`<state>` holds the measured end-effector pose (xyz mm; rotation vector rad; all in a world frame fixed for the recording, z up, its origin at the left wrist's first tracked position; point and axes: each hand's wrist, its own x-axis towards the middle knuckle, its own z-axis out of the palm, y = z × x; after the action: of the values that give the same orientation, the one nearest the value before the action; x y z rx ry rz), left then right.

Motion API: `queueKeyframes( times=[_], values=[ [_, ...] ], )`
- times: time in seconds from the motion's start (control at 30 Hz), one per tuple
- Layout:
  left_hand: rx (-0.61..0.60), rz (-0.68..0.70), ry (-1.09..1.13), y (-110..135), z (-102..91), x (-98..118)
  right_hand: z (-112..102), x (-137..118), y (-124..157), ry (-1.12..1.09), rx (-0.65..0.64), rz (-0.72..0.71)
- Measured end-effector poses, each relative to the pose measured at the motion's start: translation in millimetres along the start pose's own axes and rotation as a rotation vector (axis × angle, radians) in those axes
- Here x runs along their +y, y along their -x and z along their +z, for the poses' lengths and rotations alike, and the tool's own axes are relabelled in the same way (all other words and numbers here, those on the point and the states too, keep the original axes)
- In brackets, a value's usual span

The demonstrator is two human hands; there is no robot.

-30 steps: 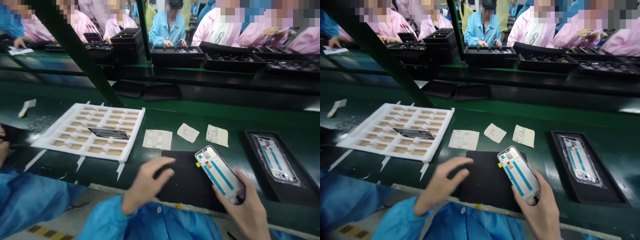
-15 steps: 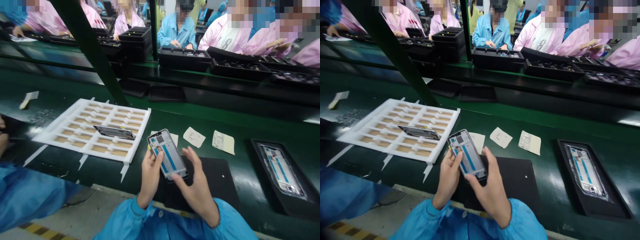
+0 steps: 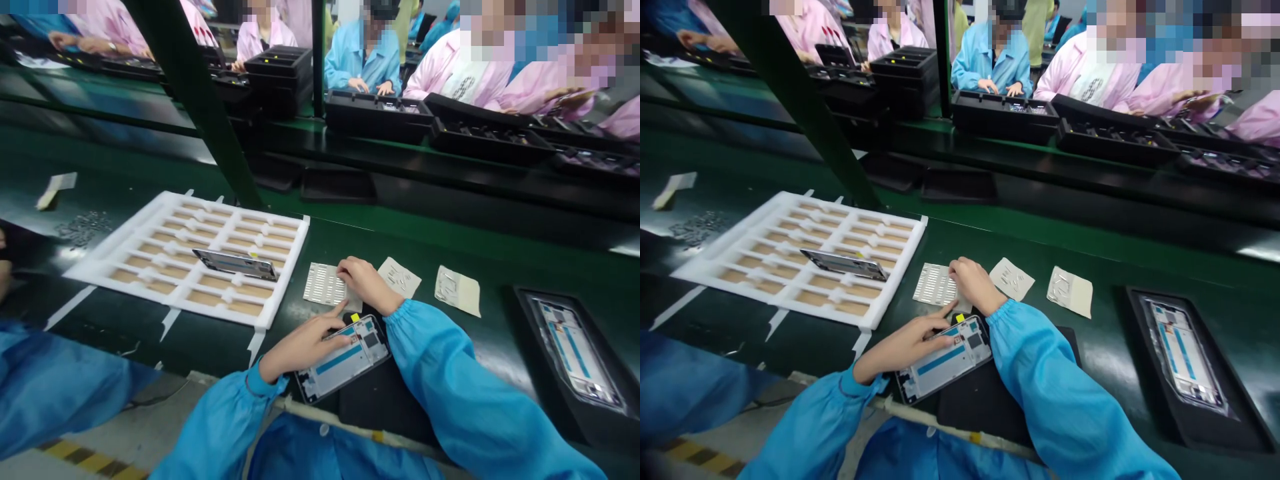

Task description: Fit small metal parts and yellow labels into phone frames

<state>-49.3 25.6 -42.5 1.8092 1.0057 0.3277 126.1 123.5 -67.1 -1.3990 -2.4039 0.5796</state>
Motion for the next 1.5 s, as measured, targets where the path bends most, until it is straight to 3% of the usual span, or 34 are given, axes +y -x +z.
queueKeyframes(
  times=[0.2,0.4,0.53,0.73,0.83,0.97,1.17,1.37,1.5],
  values=[
    [0.009,-0.052,-0.057,-2.0,0.1,0.0,-7.7,2.1,-0.3,0.095,-0.05,0.012],
    [0.001,-0.076,-0.069,-4.0,0.3,-2.5,1.8,-22.0,-1.8,0.186,-0.047,0.03],
    [-0.014,-0.089,-0.08,-6.2,1.2,-4.0,3.1,-25.2,-2.6,0.138,0.023,0.057],
    [-0.024,-0.065,-0.073,-5.9,1.6,0.8,-26.8,2.0,5.3,-0.124,0.247,0.164],
    [-0.009,-0.05,-0.114,-1.1,0.1,12.1,-42.2,4.9,24.9,-0.42,0.347,0.186],
    [-0.037,-0.037,-0.218,3.3,-0.3,28.8,-55.0,-3.8,72.7,-0.942,0.401,0.204],
    [-0.011,0.012,-0.332,-9.7,-2.6,29.6,-60.6,-14.1,136.1,-0.987,0.346,0.344],
    [0.032,-0.028,-0.411,-14.4,-13.5,28.0,-56.6,-8.9,153.2,-0.96,0.368,0.385],
    [0.093,0.005,-0.557,-1.3,-4.0,43.0,-61.0,-21.7,162.8,-0.864,0.375,0.359]
  ],
)
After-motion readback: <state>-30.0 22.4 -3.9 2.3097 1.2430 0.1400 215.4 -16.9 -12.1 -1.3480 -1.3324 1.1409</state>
